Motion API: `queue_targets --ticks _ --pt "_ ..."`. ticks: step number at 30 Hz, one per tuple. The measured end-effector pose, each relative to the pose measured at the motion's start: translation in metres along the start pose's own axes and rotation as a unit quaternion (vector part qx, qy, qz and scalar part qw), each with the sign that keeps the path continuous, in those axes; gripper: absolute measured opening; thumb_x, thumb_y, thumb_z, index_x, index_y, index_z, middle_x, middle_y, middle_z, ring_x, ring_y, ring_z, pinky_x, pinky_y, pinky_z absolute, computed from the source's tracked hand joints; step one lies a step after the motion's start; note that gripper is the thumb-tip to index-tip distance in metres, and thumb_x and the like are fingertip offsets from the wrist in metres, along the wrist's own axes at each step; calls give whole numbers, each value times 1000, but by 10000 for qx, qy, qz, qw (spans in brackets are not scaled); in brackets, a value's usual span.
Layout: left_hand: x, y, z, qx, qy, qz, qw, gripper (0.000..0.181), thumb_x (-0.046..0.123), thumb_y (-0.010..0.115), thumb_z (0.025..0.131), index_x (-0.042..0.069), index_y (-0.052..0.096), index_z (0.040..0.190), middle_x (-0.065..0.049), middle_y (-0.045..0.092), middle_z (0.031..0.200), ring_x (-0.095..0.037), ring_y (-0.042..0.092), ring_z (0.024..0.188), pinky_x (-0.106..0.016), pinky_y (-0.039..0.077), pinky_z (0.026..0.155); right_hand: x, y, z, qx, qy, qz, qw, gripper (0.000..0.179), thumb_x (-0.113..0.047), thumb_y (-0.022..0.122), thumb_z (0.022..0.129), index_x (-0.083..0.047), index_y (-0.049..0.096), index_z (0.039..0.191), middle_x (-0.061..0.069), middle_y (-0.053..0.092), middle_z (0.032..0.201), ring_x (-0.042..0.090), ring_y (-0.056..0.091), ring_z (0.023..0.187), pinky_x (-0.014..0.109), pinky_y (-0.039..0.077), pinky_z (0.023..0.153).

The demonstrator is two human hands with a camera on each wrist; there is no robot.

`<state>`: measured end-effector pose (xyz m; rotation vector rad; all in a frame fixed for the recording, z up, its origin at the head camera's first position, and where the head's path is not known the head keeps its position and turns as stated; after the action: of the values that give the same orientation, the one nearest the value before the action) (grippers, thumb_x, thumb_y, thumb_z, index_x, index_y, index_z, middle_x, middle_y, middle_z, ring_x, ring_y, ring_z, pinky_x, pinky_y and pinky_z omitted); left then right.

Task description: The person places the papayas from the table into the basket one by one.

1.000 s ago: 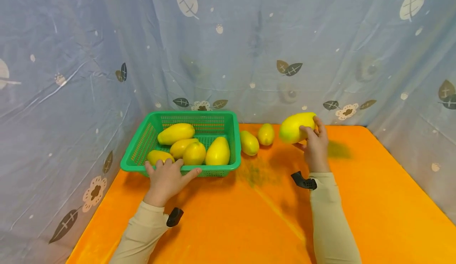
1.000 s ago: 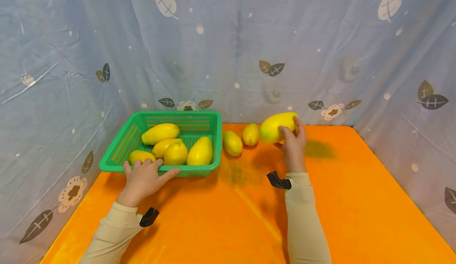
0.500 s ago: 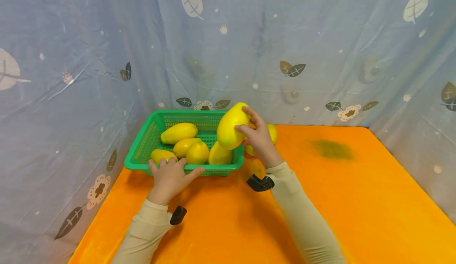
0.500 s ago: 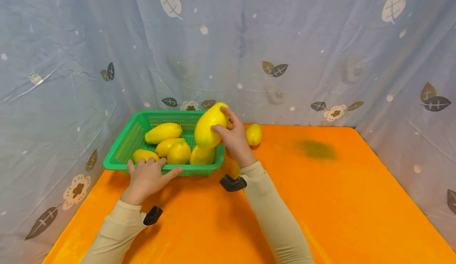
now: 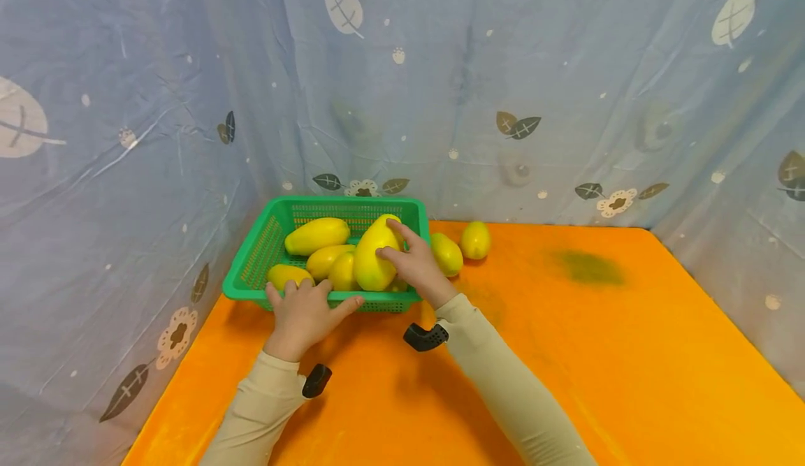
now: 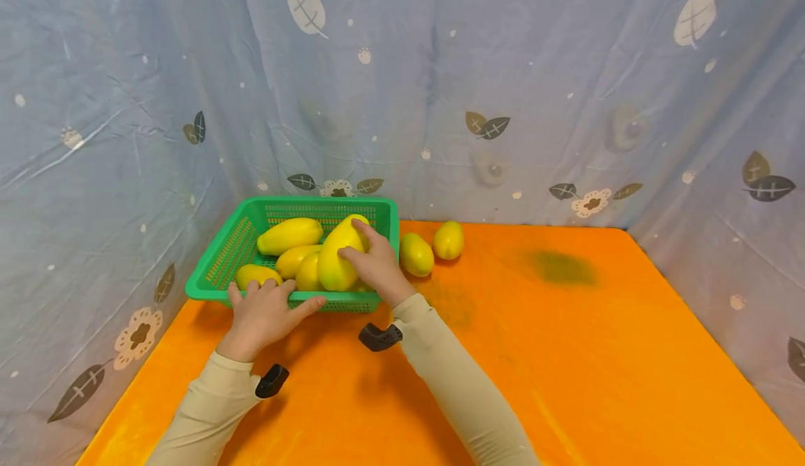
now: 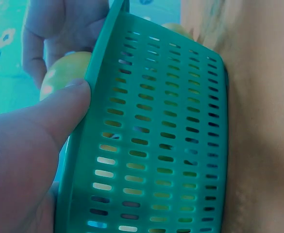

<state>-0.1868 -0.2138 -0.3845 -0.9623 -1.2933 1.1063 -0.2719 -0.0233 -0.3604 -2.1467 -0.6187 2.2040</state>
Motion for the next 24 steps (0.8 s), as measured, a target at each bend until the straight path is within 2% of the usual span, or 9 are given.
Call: queue_targets --ticks 2,4,10,15,17,20,24 --pt "0 0 0 -34 -16 10 10000 81 73 55 92 5 65 136 -27 64 122 -55 52 115 -86 11 109 -1 1 -1 20 -37 -4 10000 67 -28 67 96 -30 40 157 6 31 168 38 41 148 52 49 109" --pt "0 0 0 -64 -23 33 10000 83 74 54 92 5 64 137 -27 64 123 -55 51 116 -86 11 109 -1 0 -2 19 -56 53 10000 69 -27 66 96 -29 38 159 5 28 169 40 34 152 54 45 113" --pt "1 0 0 -77 -17 35 10000 83 74 54 92 5 64 137 -27 64 123 -55 52 114 -86 11 108 0 -6 -3 -13 -71 194 9998 69 -29 66 97 -29 36 159 4 25 169 39 42 147 48 56 97" --pt "1 -2 0 -59 -12 23 10000 82 74 54 92 5 65 135 -26 64 121 -53 52 112 -85 12 108 -2 -8 -4 -6 -53 236 9997 68 -27 66 97 -29 37 159 7 24 169 38 45 145 40 57 86" --pt "1 -1 0 -70 -16 23 10000 83 75 54 92 5 64 135 -26 64 122 -53 52 111 -85 12 108 -1 -9 -5 -30 -38 318 9995 69 -26 65 98 -28 36 159 11 23 169 37 47 144 40 56 85" --pt "0 0 0 -113 -31 30 9999 84 76 52 92 5 63 137 -26 64 124 -52 52 111 -84 11 108 0 -16 -8 -22 -7 412 9991 68 -26 65 99 -28 35 160 15 22 168 35 49 142 48 56 91" --pt "0 0 0 -112 -22 -3 9999 84 76 52 92 6 63 138 -25 64 124 -53 52 112 -85 10 108 -2 -39 -11 239 -103 569 9980 65 -22 64 100 -26 37 159 18 26 167 36 51 140 56 55 98"
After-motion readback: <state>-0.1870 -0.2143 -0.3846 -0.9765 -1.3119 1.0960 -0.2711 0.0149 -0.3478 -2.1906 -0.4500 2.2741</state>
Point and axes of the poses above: each hand's wrist, its own z-axis towards the middle knuckle, its own y-axis out of the palm, x = y × z, the point moved 2 cm from there along z, towards the middle knuckle
